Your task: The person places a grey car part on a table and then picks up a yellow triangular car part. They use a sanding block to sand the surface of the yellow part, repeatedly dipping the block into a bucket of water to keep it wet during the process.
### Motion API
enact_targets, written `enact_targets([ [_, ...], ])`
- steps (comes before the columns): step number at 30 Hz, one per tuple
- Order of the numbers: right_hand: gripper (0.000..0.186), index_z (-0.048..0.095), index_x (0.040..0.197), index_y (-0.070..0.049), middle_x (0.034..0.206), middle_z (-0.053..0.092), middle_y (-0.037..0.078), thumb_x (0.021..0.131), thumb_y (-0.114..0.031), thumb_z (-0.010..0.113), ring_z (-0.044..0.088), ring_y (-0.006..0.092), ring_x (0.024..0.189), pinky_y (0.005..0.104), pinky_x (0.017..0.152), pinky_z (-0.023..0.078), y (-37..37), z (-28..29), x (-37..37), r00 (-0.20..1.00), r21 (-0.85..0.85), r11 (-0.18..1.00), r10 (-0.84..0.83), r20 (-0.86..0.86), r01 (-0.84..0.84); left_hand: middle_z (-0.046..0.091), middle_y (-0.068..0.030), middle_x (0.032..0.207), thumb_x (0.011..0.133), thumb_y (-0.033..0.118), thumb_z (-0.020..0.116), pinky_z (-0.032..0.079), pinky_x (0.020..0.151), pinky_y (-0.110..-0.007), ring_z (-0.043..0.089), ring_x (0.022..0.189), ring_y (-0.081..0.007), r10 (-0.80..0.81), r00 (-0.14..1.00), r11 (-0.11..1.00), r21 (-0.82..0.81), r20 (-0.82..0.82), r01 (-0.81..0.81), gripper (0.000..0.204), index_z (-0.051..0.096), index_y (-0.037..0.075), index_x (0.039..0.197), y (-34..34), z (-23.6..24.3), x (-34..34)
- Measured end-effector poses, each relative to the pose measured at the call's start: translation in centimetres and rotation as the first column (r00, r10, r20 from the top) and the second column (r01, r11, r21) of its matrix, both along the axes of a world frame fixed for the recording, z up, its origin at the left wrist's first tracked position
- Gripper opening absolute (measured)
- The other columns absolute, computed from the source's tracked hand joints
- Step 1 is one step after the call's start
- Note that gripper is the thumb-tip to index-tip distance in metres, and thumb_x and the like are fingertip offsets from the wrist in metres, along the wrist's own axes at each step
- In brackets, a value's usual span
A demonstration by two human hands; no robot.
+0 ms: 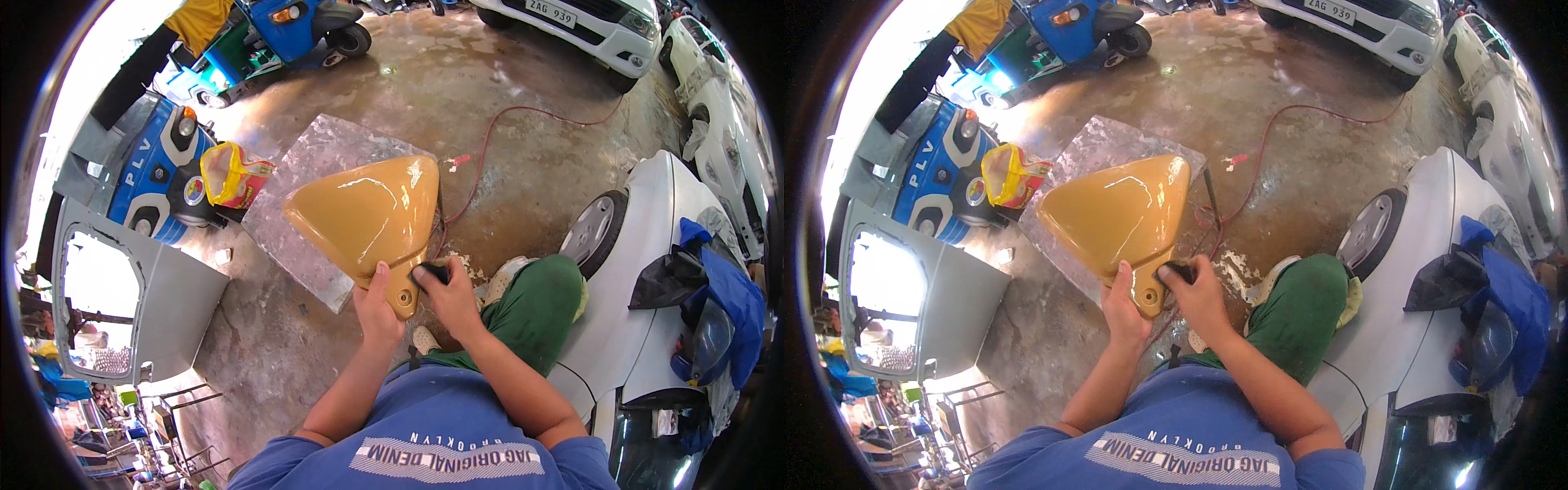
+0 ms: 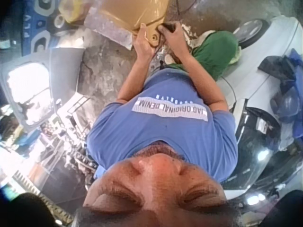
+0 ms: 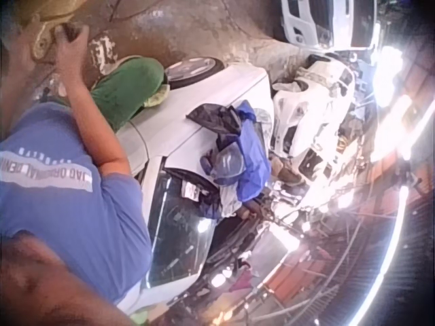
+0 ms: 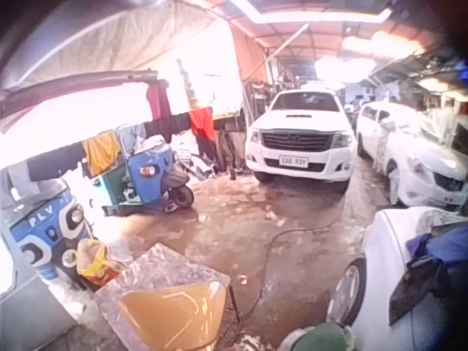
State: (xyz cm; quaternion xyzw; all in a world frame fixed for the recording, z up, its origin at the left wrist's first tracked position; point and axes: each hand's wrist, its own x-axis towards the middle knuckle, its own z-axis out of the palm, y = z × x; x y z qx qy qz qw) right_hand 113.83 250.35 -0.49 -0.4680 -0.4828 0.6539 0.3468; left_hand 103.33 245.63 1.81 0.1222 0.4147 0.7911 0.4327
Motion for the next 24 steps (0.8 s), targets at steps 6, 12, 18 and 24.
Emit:
enact_targets([
  [6, 0.031, 0.053, 0.096, 0.000, 0.083, 0.060, 0.006, 0.091, -0.024, 0.071, 0.053, 0.0116, 0.077, 0.0301, 0.067, 0.045, -0.7, -0.5, 0.2, 1.000, 0.081, 0.997, -0.008, 0.020, 0.007, 0.060, -0.0142, 0.123, 0.100, 0.013, 0.055, 0.053, 0.090, -0.037, 0.064, 0.107, -0.0240, -0.019, 1.000, 1.000, -0.014, 0.003, 0.019, 0.037, 0.046, -0.003, 0.131, -0.4, 0.3, 0.1],
  [12, 0.034, 0.052, 0.097, -0.002, 0.080, 0.059, 0.010, 0.090, -0.029, 0.072, 0.055, 0.0152, 0.075, 0.0316, 0.068, 0.046, -3.1, -2.4, 0.3, 0.999, 0.148, 0.989, 0.026, 0.036, -0.031, 0.060, -0.0144, 0.122, 0.101, 0.017, 0.053, 0.054, 0.090, -0.038, 0.064, 0.108, -0.0248, -0.030, 0.999, 0.995, -0.097, -0.023, 0.028, 0.037, 0.046, -0.003, 0.132, 0.1, -1.0, -0.5],
  [18, 0.038, 0.051, 0.096, -0.004, 0.075, 0.058, 0.012, 0.087, -0.035, 0.073, 0.056, 0.0211, 0.070, 0.0384, 0.067, 0.047, -1.8, -1.5, 0.6, 0.981, 0.167, 0.983, 0.037, 0.190, -0.069, 0.060, -0.0153, 0.122, 0.101, 0.021, 0.052, 0.054, 0.089, -0.039, 0.064, 0.107, -0.0267, -0.023, 0.985, 0.996, -0.077, 0.174, 0.037, 0.038, 0.046, -0.002, 0.132, 0.4, -1.2, -1.2],
  [24, 0.029, 0.055, 0.097, -0.005, 0.090, 0.058, 0.011, 0.085, -0.021, 0.076, 0.057, 0.0201, 0.074, 0.0347, 0.065, 0.048, -3.1, 0.8, 1.7, 0.928, 0.347, 0.888, 0.189, 0.321, -0.301, 0.060, -0.0158, 0.122, 0.103, 0.025, 0.049, 0.054, 0.091, -0.041, 0.064, 0.107, -0.0271, -0.136, 0.968, 0.976, -0.141, 0.211, 0.168, 0.040, 0.045, -0.002, 0.133, 0.3, -1.5, -3.1],
])
